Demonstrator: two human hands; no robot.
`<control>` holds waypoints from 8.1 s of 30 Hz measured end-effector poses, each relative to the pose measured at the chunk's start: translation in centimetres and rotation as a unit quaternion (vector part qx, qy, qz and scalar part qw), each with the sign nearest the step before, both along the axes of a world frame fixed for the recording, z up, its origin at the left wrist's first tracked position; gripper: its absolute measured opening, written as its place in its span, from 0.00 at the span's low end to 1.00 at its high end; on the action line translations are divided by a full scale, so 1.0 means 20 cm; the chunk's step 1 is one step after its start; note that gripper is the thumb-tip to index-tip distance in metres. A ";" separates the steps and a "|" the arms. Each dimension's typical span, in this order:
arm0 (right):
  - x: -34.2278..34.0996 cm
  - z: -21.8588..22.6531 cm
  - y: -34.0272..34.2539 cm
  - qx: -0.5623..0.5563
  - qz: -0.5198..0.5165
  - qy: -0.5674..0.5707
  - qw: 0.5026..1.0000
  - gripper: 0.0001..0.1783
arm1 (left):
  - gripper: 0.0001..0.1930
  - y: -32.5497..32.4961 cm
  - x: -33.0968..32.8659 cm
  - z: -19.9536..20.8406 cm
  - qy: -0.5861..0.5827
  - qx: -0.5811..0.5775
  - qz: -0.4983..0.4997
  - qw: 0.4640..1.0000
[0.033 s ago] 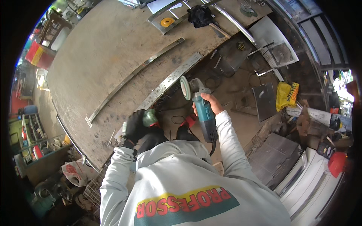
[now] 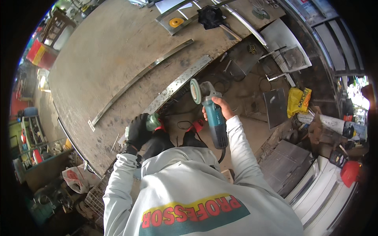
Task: The person uses an angle grinder with a polishing pad to smooth and polish a long metal bar on a workbench. They repeatedly move the grinder along the bar's length, flip the bar to work different sides, and finish by wiping the bar with a cloth.
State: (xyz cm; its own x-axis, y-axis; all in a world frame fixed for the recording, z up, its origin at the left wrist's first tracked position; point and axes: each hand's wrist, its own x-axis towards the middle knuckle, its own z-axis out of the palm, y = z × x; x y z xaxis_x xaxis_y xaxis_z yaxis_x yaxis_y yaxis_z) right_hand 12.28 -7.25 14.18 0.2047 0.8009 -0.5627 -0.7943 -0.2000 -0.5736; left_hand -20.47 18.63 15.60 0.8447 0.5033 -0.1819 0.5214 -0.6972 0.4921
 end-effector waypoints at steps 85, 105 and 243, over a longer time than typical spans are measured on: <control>-0.33 0.15 0.78 -0.108 0.058 -0.010 0.992 0.40 | 0.52 0.78 -1.05 -0.50 0.054 0.073 0.126 0.988; -0.14 0.13 1.21 -0.169 0.104 -0.353 0.914 0.60 | 0.33 0.15 0.60 0.04 -0.045 -0.809 0.089 0.580; -0.07 0.01 1.36 -0.367 0.067 -0.623 0.688 0.47 | 0.29 1.41 -0.37 -0.64 -0.011 0.111 0.026 0.993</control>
